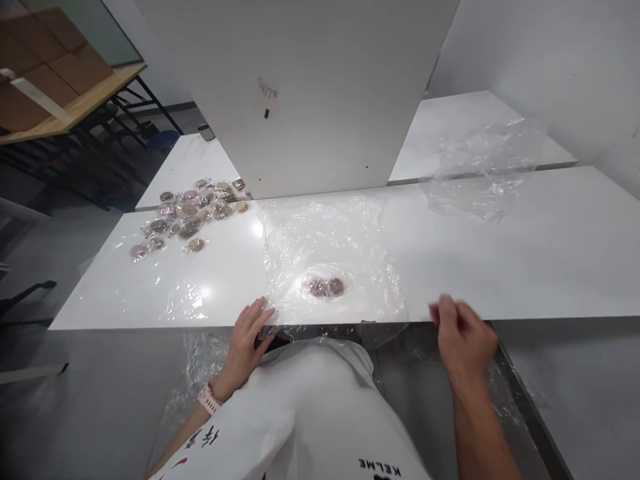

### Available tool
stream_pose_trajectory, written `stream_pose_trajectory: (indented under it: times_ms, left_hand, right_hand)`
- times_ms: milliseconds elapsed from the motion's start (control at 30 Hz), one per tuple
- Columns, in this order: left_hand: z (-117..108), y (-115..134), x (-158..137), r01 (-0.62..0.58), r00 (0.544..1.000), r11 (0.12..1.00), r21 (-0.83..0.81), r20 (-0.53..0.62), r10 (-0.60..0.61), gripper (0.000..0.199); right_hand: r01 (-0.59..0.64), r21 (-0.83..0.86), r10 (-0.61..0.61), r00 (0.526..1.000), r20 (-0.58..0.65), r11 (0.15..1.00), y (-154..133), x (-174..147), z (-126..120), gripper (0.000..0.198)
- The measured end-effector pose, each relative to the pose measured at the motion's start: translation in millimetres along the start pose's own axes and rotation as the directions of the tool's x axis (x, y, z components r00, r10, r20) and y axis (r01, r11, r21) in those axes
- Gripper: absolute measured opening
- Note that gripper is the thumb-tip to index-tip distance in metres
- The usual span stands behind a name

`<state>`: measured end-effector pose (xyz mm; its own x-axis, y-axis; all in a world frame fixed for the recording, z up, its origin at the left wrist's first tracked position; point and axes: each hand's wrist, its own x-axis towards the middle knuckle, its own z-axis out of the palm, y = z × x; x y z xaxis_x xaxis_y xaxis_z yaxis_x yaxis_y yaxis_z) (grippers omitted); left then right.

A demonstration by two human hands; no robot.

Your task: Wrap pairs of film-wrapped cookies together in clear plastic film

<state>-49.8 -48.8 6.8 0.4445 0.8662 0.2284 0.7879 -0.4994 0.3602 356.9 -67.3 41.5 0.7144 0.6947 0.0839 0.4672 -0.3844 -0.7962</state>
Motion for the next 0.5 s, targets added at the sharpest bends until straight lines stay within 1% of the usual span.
stream_pose_trajectory:
  times_ms: [33,67,100,133,167,200,233,267,300,333,400,433,500]
  left_hand:
    - [3.6,-2.4,0.7,0.024,0.998,1.000,-0.020,-0.057,-0.025,0.055]
    - [6.1,-4.3,3.8,0.034,0.995,0.999,-0.042,-0.097,-0.038,0.050]
    - [7.3,-6.0,8.2,0.028,0.993,0.997,-0.067,-0.113,-0.035,0.044]
    - [7.0,-7.4,13.3,0.011,0.994,0.996,-0.094,-0.109,-0.021,0.036]
    - [5.0,-8.7,18.4,-0.010,0.996,0.992,-0.126,-0.092,-0.002,0.028]
    - [1.4,-10.1,23.2,-0.026,0.997,0.986,-0.166,-0.070,0.014,0.021]
    - [-3.8,-11.5,27.5,-0.033,0.999,0.976,-0.215,-0.048,0.023,0.014]
    - [-10.2,-12.8,31.6,-0.025,0.999,0.962,-0.273,-0.029,0.017,0.010]
    - [-17.5,-13.9,35.6,0.000,1.000,0.943,-0.332,-0.014,-0.005,0.007]
    - [-25.0,-14.7,40.1,0.037,0.999,0.922,-0.386,-0.002,-0.041,0.008]
    - [-37.8,-14.6,51.7,0.103,0.993,0.882,-0.461,0.001,-0.116,0.012]
    - [-41.8,-13.9,59.2,0.119,0.990,0.872,-0.475,-0.015,-0.144,0.015]
    - [-42.5,-12.5,77.5,0.124,0.984,0.882,-0.454,-0.060,-0.169,0.021]
  right_hand:
    - [-0.157,0.008,0.157,0.988,-0.007,0.988,20.6,-22.5,-2.6,0.046]
    - [-0.302,0.124,0.300,0.953,0.037,0.945,38.1,-43.9,1.7,0.048]
    - [-0.418,0.251,0.394,0.908,0.143,0.873,51.5,-62.9,11.2,0.051]
    - [-0.513,0.354,0.429,0.855,0.290,0.782,60.5,-78.7,23.5,0.057]
    - [-0.587,0.420,0.410,0.798,0.442,0.692,65.2,-90.6,36.4,0.062]
    - [-0.644,0.442,0.357,0.739,0.572,0.625,66.2,-98.4,47.5,0.063]
    - [-0.681,0.437,0.300,0.685,0.664,0.588,64.4,-102.1,55.3,0.060]
    - [-0.697,0.424,0.254,0.648,0.718,0.578,60.5,-102.0,58.9,0.053]
    - [-0.697,0.415,0.221,0.629,0.745,0.585,55.1,-98.3,58.3,0.046]
    - [-0.684,0.418,0.195,0.630,0.752,0.598,48.8,-91.6,54.2,0.040]
    - [-0.653,0.466,0.139,0.656,0.742,0.597,34.2,-70.7,41.1,0.035]
    - [-0.646,0.502,0.110,0.669,0.735,0.574,26.1,-57.7,35.6,0.034]
    - [-0.650,0.578,0.089,0.699,0.710,0.493,8.3,-29.4,33.3,0.030]
